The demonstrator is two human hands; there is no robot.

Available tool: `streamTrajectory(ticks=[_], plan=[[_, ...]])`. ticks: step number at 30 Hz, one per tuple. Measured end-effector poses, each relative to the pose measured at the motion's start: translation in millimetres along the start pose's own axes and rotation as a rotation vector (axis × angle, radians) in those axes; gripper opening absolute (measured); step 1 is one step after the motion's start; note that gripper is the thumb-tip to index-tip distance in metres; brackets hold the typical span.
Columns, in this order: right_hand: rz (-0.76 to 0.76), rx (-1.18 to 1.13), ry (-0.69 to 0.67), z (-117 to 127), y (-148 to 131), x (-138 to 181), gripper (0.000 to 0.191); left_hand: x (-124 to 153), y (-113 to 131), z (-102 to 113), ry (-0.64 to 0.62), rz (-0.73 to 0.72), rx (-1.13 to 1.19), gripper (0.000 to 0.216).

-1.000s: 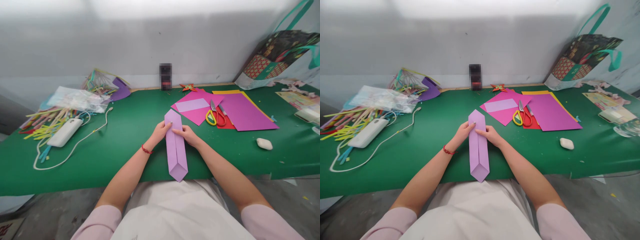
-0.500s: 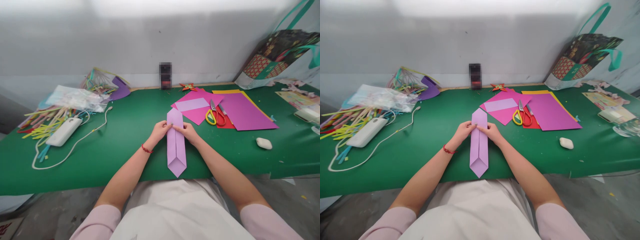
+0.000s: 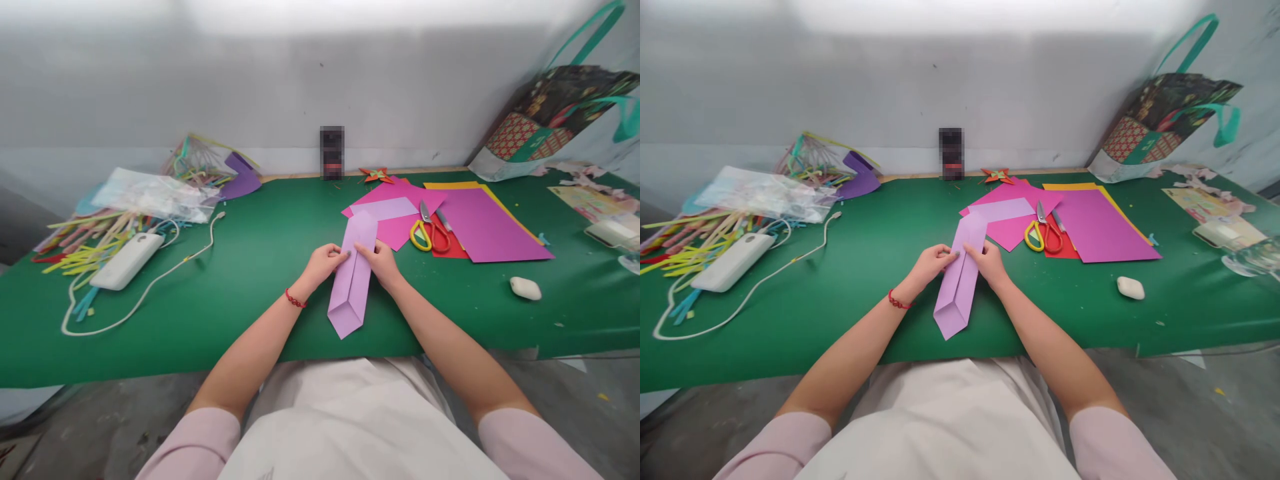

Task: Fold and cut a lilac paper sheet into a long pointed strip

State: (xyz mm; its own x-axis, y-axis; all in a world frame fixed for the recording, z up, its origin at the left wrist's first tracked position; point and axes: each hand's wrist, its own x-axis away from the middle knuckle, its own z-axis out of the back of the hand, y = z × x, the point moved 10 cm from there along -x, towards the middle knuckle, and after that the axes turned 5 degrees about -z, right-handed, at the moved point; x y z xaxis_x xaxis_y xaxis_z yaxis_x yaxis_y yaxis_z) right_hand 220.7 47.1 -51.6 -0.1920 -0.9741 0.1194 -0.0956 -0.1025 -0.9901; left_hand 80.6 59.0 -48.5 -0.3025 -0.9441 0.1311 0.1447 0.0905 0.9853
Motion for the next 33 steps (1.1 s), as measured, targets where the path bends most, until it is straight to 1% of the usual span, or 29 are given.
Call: streamTrajectory(ticks=[2, 7, 11, 18, 23, 28, 33], plan=[[-0.006, -0.017, 0.006, 1, 1, -1, 0.042, 1, 0, 0, 0.001, 0.007, -0.004, 0.026], [-0.148, -0.122, -0.053, -5, 13, -2, 0.044, 2, 3, -1, -0.016, -0.020, -0.014, 0.028], [-0.192, -0.148, -0.063, -4, 17, -4, 0.044, 3, 5, -3, -0.033, -0.049, -0.043, 0.028], [-0.181, -0.130, -0.057, -3, 17, -3, 0.045, 3, 5, -6, -0.050, -0.099, -0.049, 0.029], [-0.173, -0.113, -0.050, -4, 15, -2, 0.047, 2, -2, -8, -0.061, -0.046, 0.031, 0.030], [-0.148, -0.104, -0.036, -3, 13, -2, 0.043, 6, -5, -11, -0.068, 0.028, 0.166, 0.033], [-0.109, -0.051, -0.015, 1, 9, -2, 0.042, 7, -4, -15, -0.096, 0.030, 0.160, 0.035]])
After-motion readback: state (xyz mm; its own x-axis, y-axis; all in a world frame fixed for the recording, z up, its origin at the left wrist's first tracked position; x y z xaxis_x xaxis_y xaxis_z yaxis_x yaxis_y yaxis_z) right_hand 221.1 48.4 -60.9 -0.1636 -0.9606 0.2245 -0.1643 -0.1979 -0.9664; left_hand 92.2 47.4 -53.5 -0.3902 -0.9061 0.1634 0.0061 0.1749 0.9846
